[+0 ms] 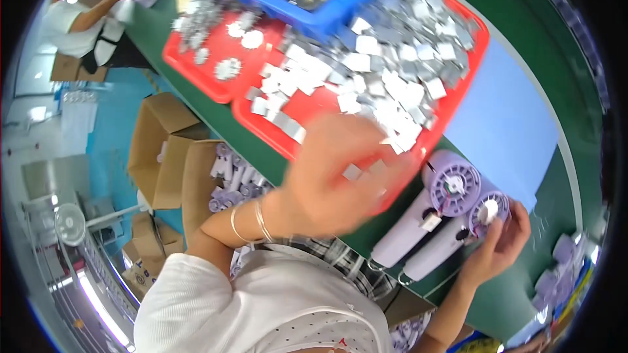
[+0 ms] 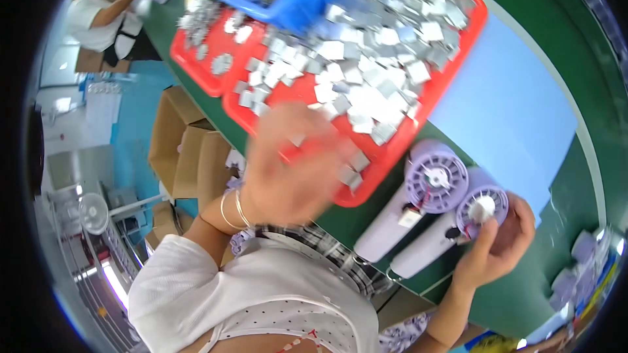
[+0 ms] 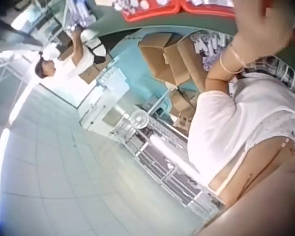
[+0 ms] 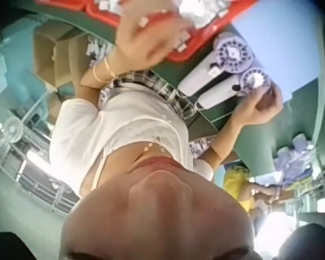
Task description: The person assembles handheld fans by applying adhesive pads to the fan heads, pressing metal caps onto them by hand, and placing the fans onto a conveyor line.
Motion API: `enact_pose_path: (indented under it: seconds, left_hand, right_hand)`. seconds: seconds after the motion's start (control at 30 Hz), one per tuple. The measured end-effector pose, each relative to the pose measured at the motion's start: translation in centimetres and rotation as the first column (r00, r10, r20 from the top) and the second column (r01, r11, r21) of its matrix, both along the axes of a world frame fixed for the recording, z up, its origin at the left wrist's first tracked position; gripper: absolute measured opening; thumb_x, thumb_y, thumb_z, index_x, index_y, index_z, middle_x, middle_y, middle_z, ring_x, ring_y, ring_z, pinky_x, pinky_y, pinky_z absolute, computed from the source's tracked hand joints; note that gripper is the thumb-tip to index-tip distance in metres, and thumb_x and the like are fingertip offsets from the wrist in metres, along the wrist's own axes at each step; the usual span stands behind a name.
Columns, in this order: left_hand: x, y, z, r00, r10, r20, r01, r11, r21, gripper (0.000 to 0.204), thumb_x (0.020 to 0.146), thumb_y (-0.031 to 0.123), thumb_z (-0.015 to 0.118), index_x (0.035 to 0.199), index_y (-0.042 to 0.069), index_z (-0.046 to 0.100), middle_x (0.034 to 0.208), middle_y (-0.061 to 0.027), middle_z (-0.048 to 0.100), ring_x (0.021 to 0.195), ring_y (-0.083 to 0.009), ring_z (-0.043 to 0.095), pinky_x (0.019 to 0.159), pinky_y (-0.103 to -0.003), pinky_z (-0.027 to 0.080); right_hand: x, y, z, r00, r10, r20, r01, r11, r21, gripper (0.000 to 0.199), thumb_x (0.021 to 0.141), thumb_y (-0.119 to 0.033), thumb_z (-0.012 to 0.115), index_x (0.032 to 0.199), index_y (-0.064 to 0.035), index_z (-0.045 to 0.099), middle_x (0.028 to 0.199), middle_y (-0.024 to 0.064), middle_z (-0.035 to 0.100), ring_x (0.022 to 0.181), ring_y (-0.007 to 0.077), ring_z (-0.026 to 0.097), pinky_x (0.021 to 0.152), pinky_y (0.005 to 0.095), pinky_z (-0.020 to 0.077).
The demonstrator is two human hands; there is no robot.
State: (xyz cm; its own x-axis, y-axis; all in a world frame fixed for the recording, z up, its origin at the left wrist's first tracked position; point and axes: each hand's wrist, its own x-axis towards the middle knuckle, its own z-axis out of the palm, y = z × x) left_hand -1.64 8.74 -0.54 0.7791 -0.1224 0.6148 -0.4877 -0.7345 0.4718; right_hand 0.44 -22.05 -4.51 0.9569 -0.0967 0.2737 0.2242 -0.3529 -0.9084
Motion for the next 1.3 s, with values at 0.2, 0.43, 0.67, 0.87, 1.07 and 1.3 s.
enact_pose_path:
  seconds: [0.2,0.43,0.67,0.87,1.07,1.3]
  left_hand:
    - [-1.1,12.9,-0.5,0.798,0.602,0.016,-0.592,0.779,0.208,0.029,0.086,0.002,0.068,0.115,0.001,0.065,0.119,-0.0171,0.057,0.107,-0.0349,0.059,0.089,-0.043,0.049]
    - [-1.0,17.8,-1.1,0.726,0.616,-0.307,-0.530,0.785,0.321,0.027,0.087,0.008,0.068,0.111,-0.003,0.068,0.107,-0.0209,0.065,0.094,-0.0368,0.066,0.085,-0.042,0.052]
    - [-1.2,19.5,-1.2,0.662,0.608,-0.439,-0.555,0.791,0.258,0.031,0.086,0.002,0.069,0.118,0.000,0.067,0.105,-0.0166,0.067,0.092,-0.0268,0.068,0.080,-0.036,0.054]
    - [-1.8,18.5,0.1,0.645,0.554,-0.526,-0.575,0.806,0.143,0.034,0.085,0.001,0.073,0.118,0.001,0.067,0.093,-0.0068,0.067,0.076,-0.0124,0.060,0.071,-0.027,0.051]
    - [-2.2,14.5,2.4,0.842,0.322,-0.432,-0.516,0.714,-0.474,0.022,0.088,-0.001,0.070,0.109,-0.003,0.065,0.092,-0.0030,0.066,0.082,-0.0093,0.064,0.073,-0.024,0.053]
    - [-0.1,4.8,2.2,0.886,-0.270,-0.378,-0.194,0.526,-0.828,0.032,0.087,-0.006,0.070,0.116,-0.002,0.057,0.106,-0.0077,0.062,0.093,-0.0117,0.065,0.080,-0.026,0.056]
  right_hand:
    - [0.4,0.5,-0.4,1.000,-0.011,0.026,0.011,1.000,0.017,0.038,0.101,-0.011,0.056,0.133,0.0075,0.047,0.132,0.0198,0.054,0.123,0.0298,0.055,0.111,0.0454,0.0406]
    - [0.7,0.9,-0.6,1.000,-0.022,0.004,0.022,0.999,0.035,0.035,0.101,-0.007,0.053,0.133,0.0070,0.048,0.132,0.0190,0.054,0.121,0.0286,0.056,0.111,0.0436,0.0407]
    - [0.7,0.8,-0.5,1.000,-0.020,0.019,0.020,1.000,0.011,0.036,0.101,-0.007,0.053,0.134,0.0070,0.048,0.129,0.0205,0.056,0.121,0.0283,0.056,0.108,0.0415,0.0417]
    - [0.8,1.0,-0.5,1.000,-0.016,-0.005,0.016,0.999,0.031,0.035,0.101,-0.006,0.052,0.133,0.0068,0.048,0.128,0.0201,0.056,0.119,0.0282,0.057,0.108,0.0421,0.0430]
    - [0.8,0.7,0.3,0.991,-0.057,0.122,0.058,0.998,-0.009,0.034,0.100,-0.006,0.052,0.131,0.0070,0.049,0.128,0.0196,0.056,0.117,0.0283,0.058,0.108,0.0431,0.0432]
    - [0.2,4.0,4.5,0.942,0.251,0.220,-0.211,0.959,-0.191,0.042,0.095,-0.005,0.061,0.133,0.0056,0.048,0.125,0.0168,0.055,0.110,0.0235,0.055,0.102,0.0386,0.0431]
